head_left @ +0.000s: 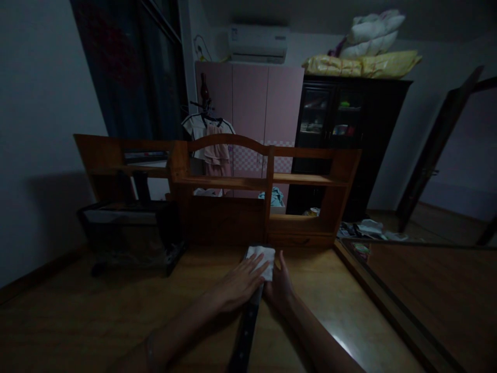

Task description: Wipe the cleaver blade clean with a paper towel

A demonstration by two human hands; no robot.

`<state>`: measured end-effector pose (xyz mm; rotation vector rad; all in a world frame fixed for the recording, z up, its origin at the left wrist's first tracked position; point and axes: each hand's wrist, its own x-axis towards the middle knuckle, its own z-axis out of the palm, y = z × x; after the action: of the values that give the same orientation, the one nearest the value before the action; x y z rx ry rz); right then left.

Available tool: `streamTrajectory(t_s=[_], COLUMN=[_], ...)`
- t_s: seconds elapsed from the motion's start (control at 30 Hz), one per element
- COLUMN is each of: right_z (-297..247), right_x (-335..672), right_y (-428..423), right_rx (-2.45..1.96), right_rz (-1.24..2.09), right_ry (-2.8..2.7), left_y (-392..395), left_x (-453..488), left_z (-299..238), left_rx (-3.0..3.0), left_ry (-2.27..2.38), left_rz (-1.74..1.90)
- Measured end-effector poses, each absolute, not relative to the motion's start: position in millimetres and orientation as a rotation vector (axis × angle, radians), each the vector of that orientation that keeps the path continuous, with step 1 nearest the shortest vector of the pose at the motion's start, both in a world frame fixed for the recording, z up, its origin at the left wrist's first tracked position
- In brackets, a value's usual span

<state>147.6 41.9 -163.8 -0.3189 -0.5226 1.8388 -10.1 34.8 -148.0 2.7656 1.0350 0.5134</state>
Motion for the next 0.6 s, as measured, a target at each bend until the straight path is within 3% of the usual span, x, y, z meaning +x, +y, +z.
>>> streamTrajectory(t_s=[0.37,0.6], right_z=[-156,-156], right_x=[144,148], right_y=[39,37], right_rx=[-0.154,-0.176], right_rz=[1.862,1.876], right_ry=[-0.539,-0.515], left_y=[89,84], left_x=[27,40], left_z=[-161,-151], left_rx=[2.520,2.618], left_ry=[1.436,1.395], left_rz=[0.541,0.645])
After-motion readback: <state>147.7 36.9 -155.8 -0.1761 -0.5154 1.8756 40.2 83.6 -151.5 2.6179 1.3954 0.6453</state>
